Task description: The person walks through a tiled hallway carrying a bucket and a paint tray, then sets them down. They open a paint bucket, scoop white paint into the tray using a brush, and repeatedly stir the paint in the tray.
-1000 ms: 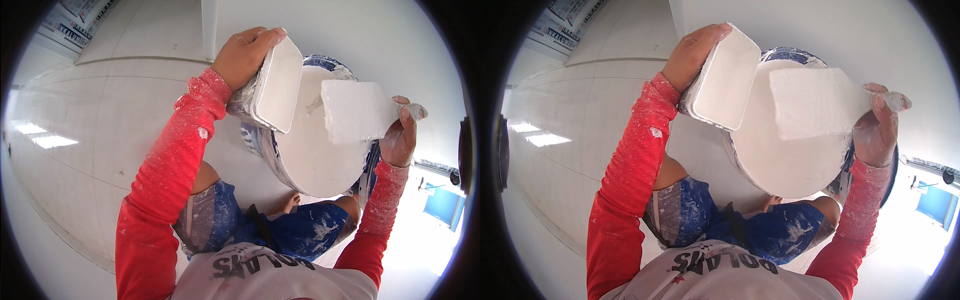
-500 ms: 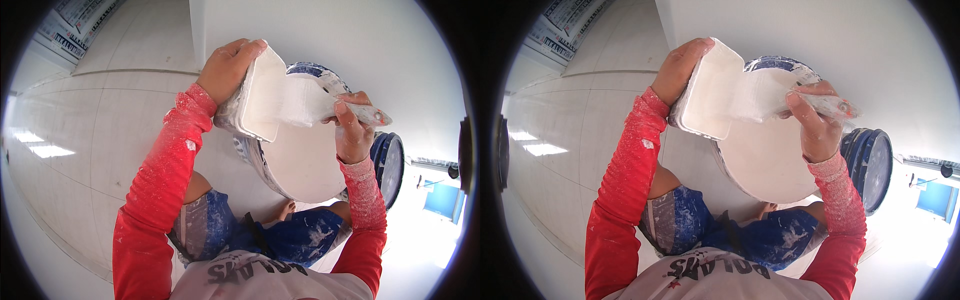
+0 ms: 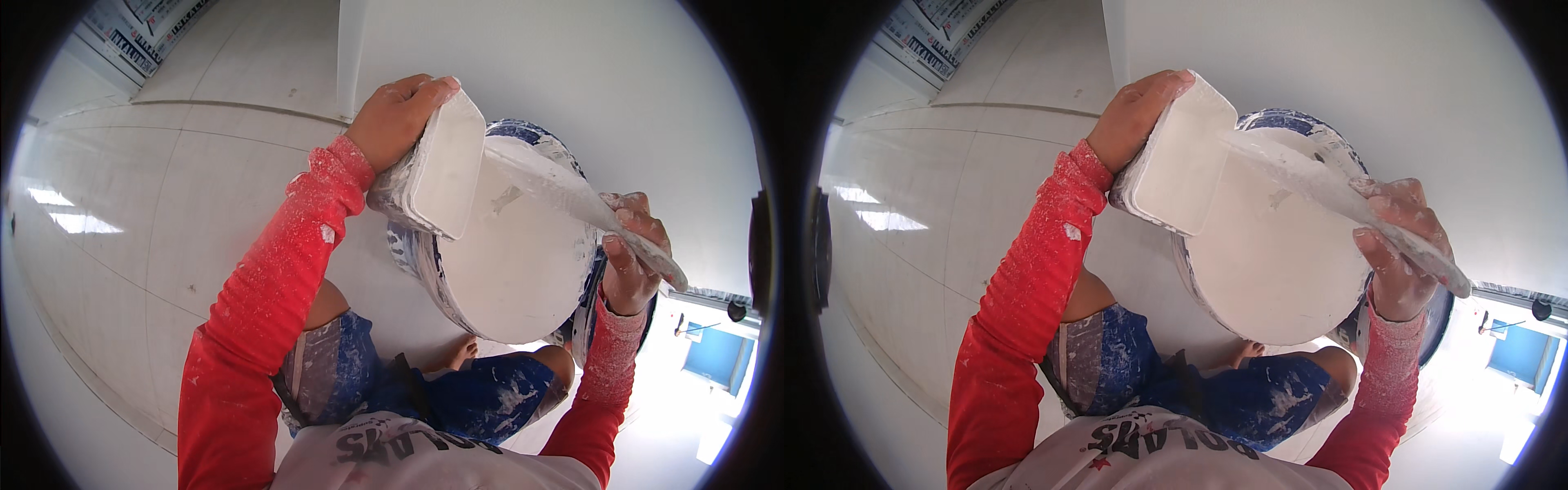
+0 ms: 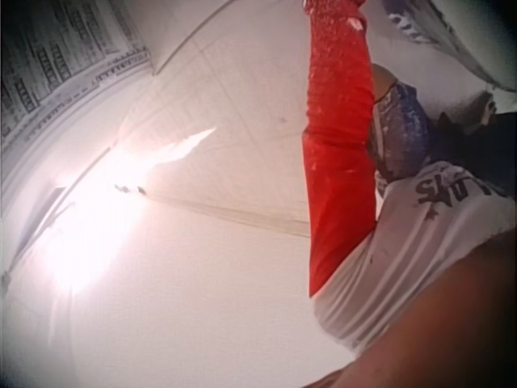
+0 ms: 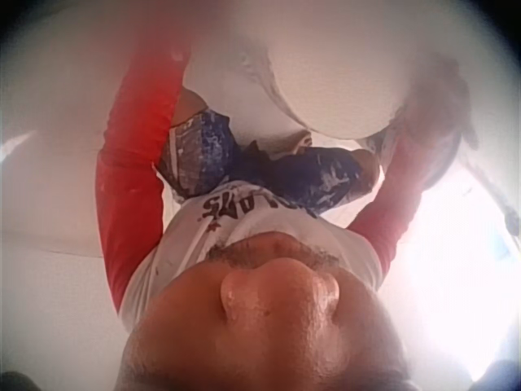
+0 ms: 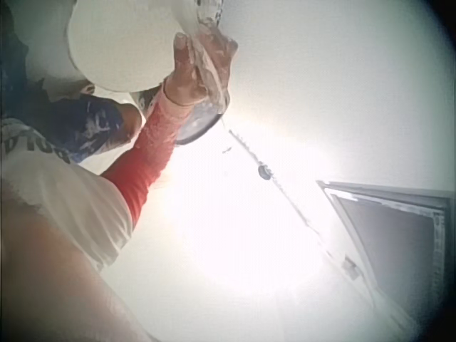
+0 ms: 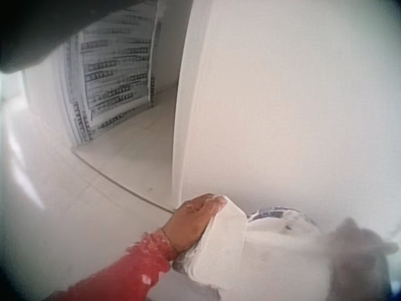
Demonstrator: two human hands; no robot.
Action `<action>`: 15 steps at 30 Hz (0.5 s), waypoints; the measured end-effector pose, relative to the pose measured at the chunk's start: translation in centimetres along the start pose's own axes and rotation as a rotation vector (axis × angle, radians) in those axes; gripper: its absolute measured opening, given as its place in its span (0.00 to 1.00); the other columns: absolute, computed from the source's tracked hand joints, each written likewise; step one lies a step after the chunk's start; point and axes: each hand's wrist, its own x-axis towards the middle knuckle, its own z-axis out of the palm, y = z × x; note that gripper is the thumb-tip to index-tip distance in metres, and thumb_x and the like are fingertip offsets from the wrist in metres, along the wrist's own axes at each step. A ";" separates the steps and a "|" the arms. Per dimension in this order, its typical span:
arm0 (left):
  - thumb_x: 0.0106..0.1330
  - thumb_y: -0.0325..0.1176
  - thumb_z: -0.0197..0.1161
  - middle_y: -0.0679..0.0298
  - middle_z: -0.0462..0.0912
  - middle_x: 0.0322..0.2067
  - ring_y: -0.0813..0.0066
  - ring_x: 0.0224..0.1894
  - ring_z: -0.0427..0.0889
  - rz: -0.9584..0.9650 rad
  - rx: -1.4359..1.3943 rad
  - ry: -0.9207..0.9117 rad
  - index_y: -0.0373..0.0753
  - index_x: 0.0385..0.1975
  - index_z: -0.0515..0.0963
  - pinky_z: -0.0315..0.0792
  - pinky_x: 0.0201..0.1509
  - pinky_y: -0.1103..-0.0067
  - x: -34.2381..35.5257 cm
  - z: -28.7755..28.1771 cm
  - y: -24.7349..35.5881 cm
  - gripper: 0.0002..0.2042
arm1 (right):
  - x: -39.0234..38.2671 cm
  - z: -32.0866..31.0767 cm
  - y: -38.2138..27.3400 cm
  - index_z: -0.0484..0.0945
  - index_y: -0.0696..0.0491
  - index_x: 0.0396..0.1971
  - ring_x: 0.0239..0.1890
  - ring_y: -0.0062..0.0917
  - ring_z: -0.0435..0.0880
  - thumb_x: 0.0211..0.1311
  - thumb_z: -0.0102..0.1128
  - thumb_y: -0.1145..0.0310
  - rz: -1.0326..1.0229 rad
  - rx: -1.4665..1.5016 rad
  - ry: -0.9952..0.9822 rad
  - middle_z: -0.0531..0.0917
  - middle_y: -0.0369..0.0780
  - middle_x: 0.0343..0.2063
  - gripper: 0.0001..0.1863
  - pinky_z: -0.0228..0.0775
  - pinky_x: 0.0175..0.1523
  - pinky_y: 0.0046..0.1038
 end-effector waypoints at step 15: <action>0.64 0.53 0.52 0.61 0.81 0.29 0.72 0.32 0.78 0.076 0.044 0.006 0.35 0.36 0.78 0.70 0.40 0.78 0.1 0.1 0.0 0.23 | 0.6 2.5 3.2 0.84 0.51 0.33 0.43 0.34 0.83 0.40 0.74 0.75 -0.141 0.011 -0.481 0.84 0.43 0.40 0.15 0.77 0.45 0.30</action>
